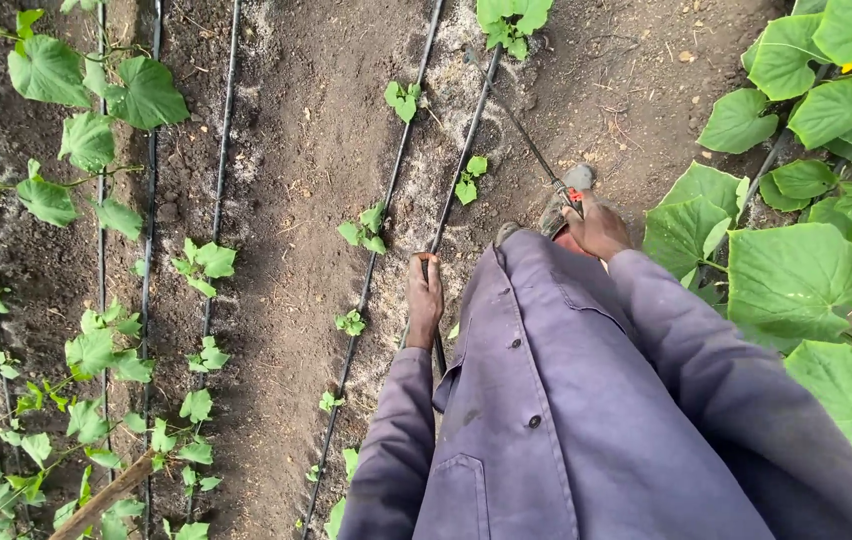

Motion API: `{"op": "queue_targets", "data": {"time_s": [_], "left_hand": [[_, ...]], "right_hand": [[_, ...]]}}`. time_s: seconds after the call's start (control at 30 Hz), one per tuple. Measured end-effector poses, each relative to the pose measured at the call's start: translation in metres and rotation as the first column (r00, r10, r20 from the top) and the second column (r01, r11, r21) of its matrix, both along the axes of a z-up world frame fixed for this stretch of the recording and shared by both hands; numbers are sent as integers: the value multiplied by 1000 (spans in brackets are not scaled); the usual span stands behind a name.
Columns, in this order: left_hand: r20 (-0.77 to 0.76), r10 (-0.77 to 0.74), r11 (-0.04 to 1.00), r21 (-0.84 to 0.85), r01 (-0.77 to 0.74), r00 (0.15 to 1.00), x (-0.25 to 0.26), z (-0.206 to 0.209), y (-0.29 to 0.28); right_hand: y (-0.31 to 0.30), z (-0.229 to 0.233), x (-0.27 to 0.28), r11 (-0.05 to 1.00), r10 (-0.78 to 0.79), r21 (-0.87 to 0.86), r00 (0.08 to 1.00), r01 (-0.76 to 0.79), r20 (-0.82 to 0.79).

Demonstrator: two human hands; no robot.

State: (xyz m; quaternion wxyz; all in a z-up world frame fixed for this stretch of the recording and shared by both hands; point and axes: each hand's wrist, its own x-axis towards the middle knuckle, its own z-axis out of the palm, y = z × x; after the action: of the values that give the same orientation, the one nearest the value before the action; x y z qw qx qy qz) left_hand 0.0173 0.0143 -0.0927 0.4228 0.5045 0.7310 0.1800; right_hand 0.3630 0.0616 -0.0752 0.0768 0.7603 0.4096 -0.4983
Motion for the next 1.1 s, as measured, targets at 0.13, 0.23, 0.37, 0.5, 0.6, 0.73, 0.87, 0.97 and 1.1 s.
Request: {"op": "queue_targets", "data": {"time_s": [0.13,0.23,0.37,0.5,0.6,0.73,0.87,0.97,1.1], "left_hand": [[106,-47,999,9,46,993,12,25,21],[155,-74,997,42,68,985,21,60,30],[248,-117,986,146,83,962,22,89,43],[248,-231,957,233,174,941,11,117,47],[354,-227,961,232,150,907,15,161,51],[346,-262,946,274,170,901,4,191,55],[322,-286,933,308,185,903,13,195,52],[171,-324,919,288,267,930,37,174,62],[215,-357,929,187,320,909,63,117,66]], "right_hand": [[-37,13,22,996,-38,82,996,32,84],[-42,49,19,984,-102,159,988,82,120],[-53,41,16,951,-142,289,984,105,110],[-48,56,6,954,-94,294,989,56,117],[-54,60,-2,964,-160,229,982,134,99],[-77,5,15,967,-219,147,974,208,62],[-92,-7,35,943,-280,173,959,283,-46],[-83,13,32,948,-265,170,963,268,-42],[-60,35,20,976,-128,181,991,119,44]]}}
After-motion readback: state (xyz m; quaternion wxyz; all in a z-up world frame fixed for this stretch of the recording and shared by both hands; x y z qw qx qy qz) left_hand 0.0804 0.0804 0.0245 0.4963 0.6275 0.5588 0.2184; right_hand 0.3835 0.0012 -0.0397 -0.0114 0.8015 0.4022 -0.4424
